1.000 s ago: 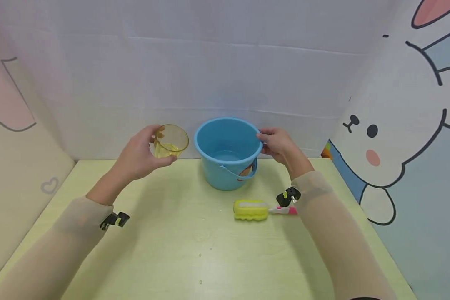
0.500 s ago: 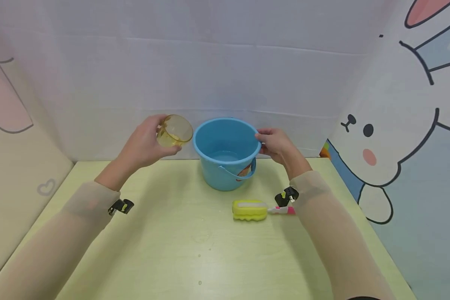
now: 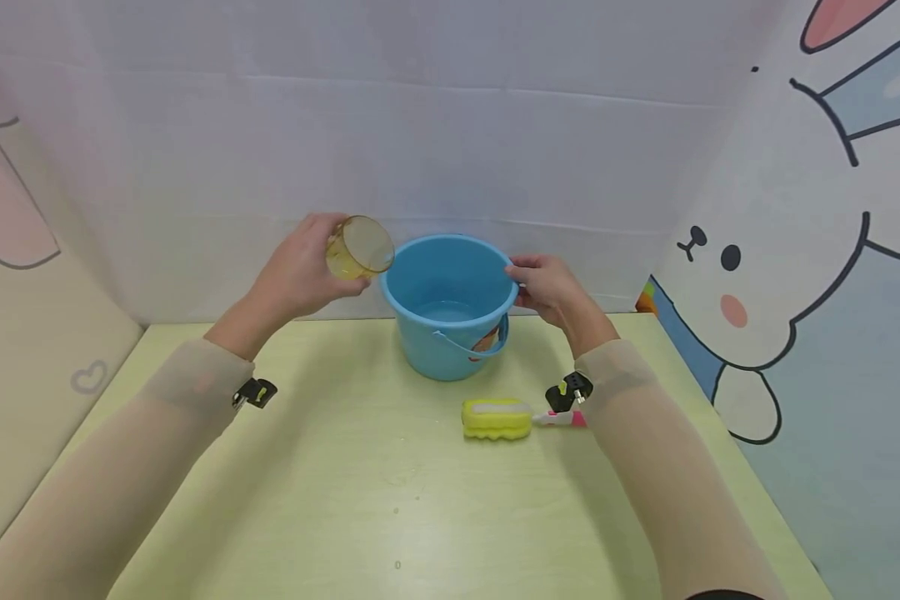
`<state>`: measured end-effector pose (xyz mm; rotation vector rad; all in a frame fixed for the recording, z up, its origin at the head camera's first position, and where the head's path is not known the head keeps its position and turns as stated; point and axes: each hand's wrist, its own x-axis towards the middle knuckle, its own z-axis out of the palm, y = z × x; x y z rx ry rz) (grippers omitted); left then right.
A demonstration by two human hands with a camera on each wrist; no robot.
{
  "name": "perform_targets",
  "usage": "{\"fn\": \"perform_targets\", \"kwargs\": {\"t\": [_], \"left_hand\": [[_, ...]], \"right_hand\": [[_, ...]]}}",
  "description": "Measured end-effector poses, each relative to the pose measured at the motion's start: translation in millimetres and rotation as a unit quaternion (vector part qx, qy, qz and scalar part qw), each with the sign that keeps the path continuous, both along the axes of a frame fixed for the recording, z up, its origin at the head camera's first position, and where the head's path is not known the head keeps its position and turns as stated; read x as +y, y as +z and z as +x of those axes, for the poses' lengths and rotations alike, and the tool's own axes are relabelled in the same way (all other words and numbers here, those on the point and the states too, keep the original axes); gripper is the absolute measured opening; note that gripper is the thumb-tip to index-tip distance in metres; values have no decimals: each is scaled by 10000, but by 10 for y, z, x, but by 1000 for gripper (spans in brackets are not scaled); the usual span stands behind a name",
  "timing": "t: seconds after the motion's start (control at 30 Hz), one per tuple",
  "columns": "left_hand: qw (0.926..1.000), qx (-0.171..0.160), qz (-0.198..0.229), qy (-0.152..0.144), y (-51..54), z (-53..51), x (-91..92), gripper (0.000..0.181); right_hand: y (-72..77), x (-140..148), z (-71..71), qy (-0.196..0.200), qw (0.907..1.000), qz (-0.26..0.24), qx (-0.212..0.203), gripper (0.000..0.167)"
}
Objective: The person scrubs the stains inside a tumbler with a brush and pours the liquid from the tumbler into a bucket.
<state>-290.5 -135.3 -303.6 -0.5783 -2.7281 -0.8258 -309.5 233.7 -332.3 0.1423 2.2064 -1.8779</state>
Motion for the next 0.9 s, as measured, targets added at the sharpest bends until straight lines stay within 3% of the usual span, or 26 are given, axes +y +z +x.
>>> {"fn": "perform_targets", "kwargs": {"t": [0.33, 0.9], "left_hand": [[9993, 216, -281, -74, 44, -117, 62, 88], [9962, 333, -798, -72, 138, -213, 150, 90]], "right_hand": [[8, -24, 6, -66, 10000, 7, 12, 54], [-12, -60, -10, -82, 10000, -24, 15, 53]]}}
